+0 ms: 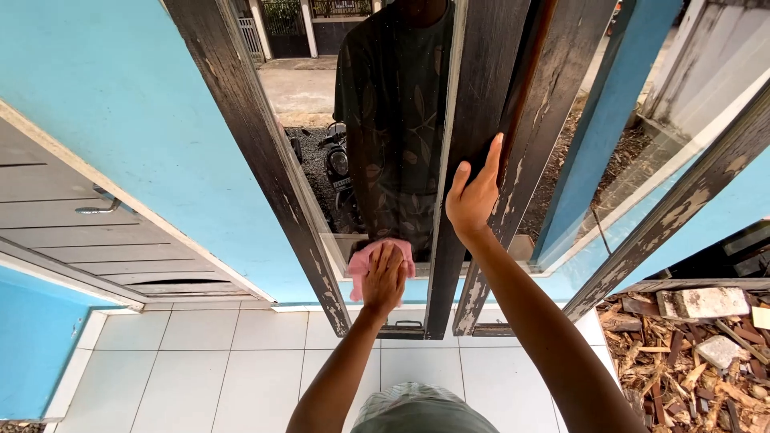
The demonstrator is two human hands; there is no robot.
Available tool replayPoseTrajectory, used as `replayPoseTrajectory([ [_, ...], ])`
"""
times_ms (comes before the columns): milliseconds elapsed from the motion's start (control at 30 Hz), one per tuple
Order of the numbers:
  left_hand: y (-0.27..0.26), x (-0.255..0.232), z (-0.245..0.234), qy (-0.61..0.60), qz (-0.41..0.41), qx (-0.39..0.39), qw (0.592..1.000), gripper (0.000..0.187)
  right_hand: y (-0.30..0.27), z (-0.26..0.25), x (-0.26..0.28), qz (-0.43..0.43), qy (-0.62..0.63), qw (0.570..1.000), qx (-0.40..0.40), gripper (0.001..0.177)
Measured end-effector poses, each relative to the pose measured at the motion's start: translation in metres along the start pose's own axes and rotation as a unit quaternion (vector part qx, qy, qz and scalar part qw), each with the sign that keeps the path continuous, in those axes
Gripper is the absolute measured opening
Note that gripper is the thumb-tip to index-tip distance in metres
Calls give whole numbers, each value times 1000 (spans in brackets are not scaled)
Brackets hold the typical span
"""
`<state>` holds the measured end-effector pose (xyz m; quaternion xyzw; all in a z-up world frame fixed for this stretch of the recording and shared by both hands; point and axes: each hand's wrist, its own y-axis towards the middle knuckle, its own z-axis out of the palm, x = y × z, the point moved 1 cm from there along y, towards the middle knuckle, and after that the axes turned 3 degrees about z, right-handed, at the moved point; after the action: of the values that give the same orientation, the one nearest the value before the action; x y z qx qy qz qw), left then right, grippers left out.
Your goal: Cleaning glass window panes using a pink cloth.
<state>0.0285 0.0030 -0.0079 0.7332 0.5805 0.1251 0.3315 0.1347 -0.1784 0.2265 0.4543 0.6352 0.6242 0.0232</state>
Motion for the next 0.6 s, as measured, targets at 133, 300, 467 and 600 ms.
replayPoseTrajectory([
  [133, 79, 8, -5, -5, -13, -25, 1000, 43, 0, -2, 4, -18, -18, 1000, -18, 60],
  [300, 245, -7, -102, 65, 3, -99, 993, 58, 0, 0, 1, -20, -11, 1000, -13, 59],
  [467, 359, -51, -211, 78, 66, -177, 979, 53, 0, 0, 1, -15, -7, 1000, -10, 60],
  [600, 376, -84, -244, 81, 29, -125, 988, 49, 0, 0, 0, 1, -3, 1000, 0, 62],
])
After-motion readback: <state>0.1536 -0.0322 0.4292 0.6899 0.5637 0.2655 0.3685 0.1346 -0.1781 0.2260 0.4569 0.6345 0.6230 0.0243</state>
